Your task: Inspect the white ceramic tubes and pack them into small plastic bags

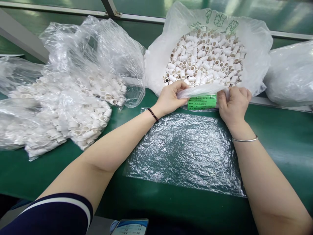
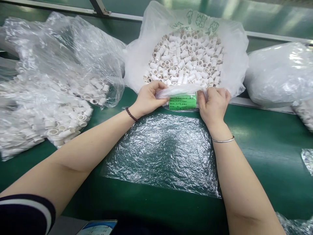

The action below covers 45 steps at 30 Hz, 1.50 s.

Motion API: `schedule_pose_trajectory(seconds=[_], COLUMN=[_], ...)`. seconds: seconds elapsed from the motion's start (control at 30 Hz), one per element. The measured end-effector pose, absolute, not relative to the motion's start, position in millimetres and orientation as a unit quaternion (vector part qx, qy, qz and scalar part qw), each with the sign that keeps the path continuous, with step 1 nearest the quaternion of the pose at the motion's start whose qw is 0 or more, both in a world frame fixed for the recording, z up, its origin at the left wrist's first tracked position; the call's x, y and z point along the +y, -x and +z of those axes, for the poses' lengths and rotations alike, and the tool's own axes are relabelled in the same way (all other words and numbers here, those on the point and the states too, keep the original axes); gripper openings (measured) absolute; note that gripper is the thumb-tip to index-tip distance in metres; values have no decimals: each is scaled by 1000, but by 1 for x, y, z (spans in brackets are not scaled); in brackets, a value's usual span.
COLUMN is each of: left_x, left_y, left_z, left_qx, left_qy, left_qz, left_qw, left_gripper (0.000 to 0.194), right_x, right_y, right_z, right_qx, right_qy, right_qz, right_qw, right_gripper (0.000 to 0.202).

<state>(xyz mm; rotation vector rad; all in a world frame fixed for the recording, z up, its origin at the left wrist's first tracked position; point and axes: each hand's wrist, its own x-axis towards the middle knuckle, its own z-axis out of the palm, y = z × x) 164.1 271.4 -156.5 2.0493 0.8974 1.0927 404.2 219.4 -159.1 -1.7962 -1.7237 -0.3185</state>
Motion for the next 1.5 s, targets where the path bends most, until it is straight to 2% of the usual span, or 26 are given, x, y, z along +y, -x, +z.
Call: schedule_pose_trajectory(seconds=[1.5], left_x=[270], left_y=[-164], left_z=[-153], left_qx=[348], left_qy=[-787], left_qz=[412], left_qw=[301], left_gripper=[21], right_x=[220], right_y=[-406], right_z=[-162], right_qx=[-654], right_qy=[677], right_qz=[-139], right_qw=[308], right_gripper=[36])
